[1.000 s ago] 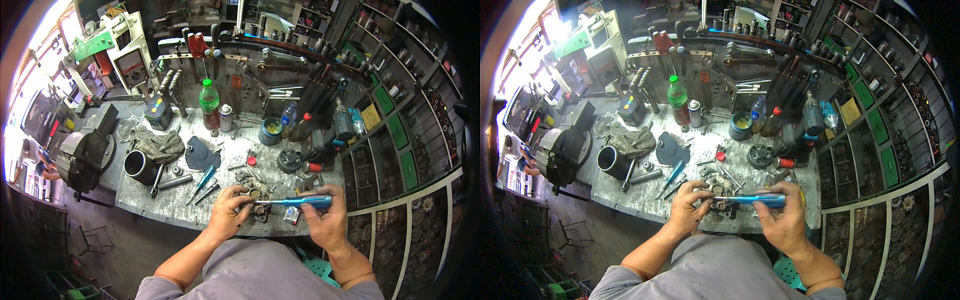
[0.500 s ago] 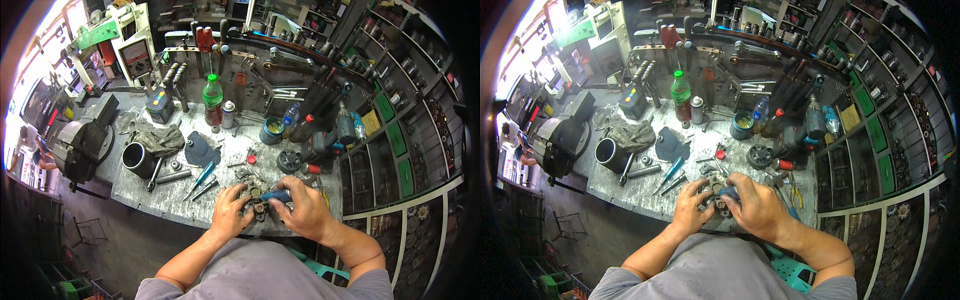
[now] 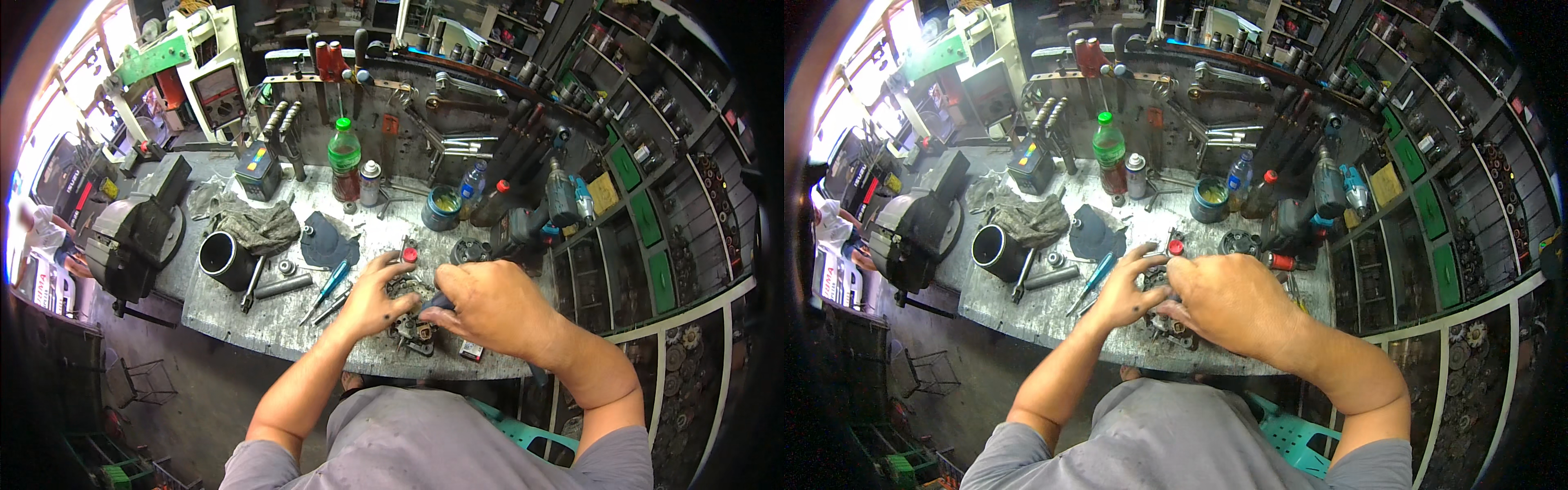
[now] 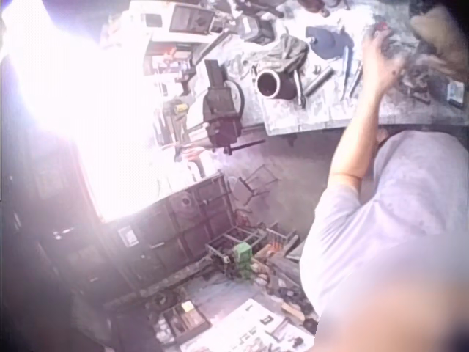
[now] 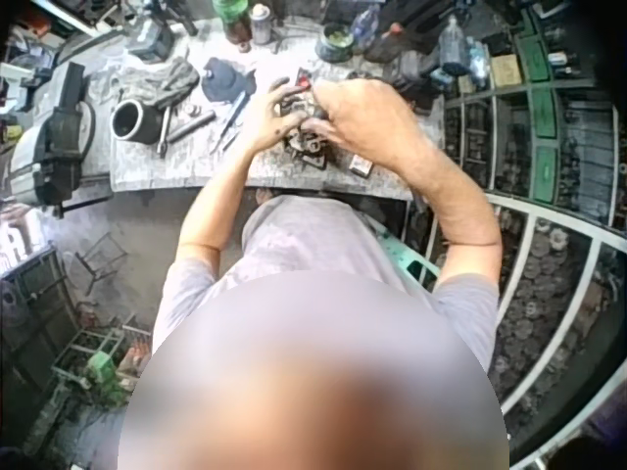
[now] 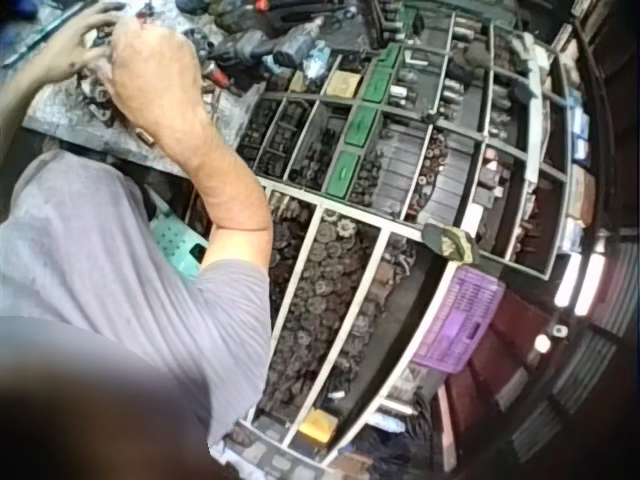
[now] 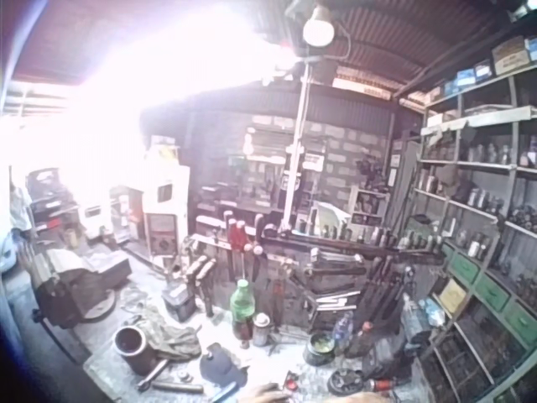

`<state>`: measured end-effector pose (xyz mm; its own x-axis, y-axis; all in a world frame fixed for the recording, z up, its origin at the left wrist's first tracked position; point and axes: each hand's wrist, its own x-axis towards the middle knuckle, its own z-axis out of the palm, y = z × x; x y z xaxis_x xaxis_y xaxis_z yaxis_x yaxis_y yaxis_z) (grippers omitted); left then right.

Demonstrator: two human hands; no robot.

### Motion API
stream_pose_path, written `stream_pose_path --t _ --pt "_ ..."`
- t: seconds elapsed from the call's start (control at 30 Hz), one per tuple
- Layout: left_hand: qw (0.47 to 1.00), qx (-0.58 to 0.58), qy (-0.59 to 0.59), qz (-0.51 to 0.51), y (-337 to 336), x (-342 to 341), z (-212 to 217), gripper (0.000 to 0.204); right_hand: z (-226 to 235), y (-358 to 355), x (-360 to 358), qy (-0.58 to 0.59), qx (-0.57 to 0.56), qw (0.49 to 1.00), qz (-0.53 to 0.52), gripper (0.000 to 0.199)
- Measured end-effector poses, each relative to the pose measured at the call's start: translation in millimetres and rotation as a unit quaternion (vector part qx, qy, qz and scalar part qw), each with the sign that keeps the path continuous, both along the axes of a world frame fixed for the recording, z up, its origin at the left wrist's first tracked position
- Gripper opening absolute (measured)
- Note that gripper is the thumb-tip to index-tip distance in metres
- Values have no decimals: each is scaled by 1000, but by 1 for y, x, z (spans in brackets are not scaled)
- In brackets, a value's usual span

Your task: The person assembles small mechanical components on a workbench, using pliers and a screwdriver to fit and tighten parts. They handle a cylindrical housing and several small metal pieces, repeatedly adjusting and securing them together.

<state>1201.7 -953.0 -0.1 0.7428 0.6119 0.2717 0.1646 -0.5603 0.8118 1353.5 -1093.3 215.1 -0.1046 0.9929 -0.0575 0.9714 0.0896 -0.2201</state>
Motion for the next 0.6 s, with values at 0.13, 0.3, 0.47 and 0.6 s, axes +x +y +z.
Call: stream_pose_path --t 0.13,0.3,0.47,0.6 --pt "968 -68 129 -205 37 24 15 64 3 1 -11 59 26 997 46 35" --pt "954 -33 197 -224 39 27 31 59 8 1 -12 -8 -51 999 14 37" --pt "946 18 240 -218 33 26 36 56 11 3 -15 37 3 999 -14 36" --pt "962 12 168 -215 33 23 32 53 11 5 -13 -9 -45 999 -4 40"
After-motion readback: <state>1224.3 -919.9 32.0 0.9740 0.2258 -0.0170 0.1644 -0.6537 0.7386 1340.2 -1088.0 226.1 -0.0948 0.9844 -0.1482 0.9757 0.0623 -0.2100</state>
